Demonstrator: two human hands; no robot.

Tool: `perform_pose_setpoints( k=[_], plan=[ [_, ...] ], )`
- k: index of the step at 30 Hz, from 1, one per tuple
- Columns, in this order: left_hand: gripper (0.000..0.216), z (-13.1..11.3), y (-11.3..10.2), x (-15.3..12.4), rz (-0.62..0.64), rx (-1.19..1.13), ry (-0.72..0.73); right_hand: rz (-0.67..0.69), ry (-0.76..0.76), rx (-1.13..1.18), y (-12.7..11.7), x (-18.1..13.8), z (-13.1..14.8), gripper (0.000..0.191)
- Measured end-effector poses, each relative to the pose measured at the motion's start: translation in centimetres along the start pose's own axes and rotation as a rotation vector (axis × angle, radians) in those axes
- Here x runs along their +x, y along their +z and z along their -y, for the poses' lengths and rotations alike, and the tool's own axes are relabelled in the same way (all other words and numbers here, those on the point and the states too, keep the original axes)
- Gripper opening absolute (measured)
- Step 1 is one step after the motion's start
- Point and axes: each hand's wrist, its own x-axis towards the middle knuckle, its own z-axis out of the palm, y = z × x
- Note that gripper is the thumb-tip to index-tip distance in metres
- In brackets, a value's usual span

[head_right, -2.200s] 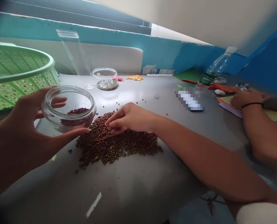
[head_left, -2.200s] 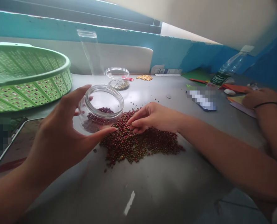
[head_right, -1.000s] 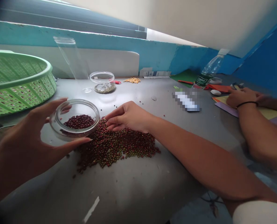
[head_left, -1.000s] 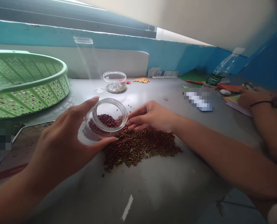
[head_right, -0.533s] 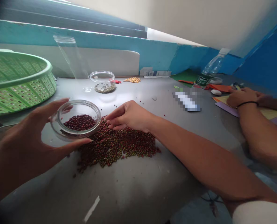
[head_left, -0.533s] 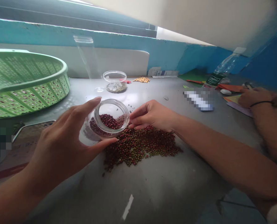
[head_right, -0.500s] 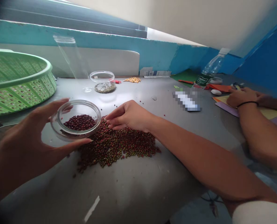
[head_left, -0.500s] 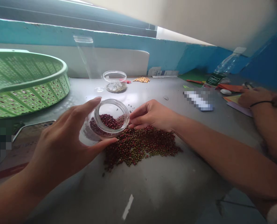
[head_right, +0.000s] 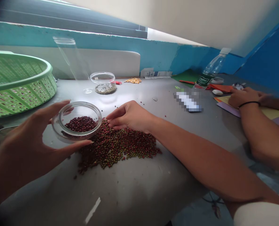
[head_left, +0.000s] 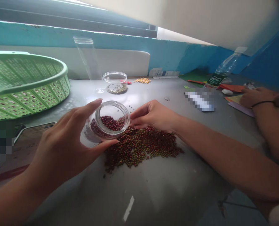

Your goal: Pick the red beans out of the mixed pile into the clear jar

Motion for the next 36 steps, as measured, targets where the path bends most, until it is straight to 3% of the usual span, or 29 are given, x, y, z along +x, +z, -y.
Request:
perform_pose_setpoints(
  k=[6,15,21,29,36],
  plan=[
    [0.088,-0.1,0.1,0.0,-0.01,0.0,0.028,-0.058,-0.038,-0.103,0.2,0.1,0.0,0.013],
    [0.087,0.2,0.0,0.2,-0.013,0.021,0.015,-0.149,-0.249,0.552,1.8,-0.9,1.6,0.016],
    [0.081,-0.2,0.2,0.3,-0.004,0.085,0.036,-0.211,-0.276,0.688,3.3,-1.6,2.2,0.029],
    [0.079,-2.3,0.4,1.0,0.009,0.029,-0.016,-0.204,-0.544,0.486,5.6,-2.3,2.9,0.046],
    [0.079,-2.4,0.3,0.9,0.014,0.022,-0.038,-0.1,-0.57,0.091,5.5,-3.4,3.0,0.058]
  ],
)
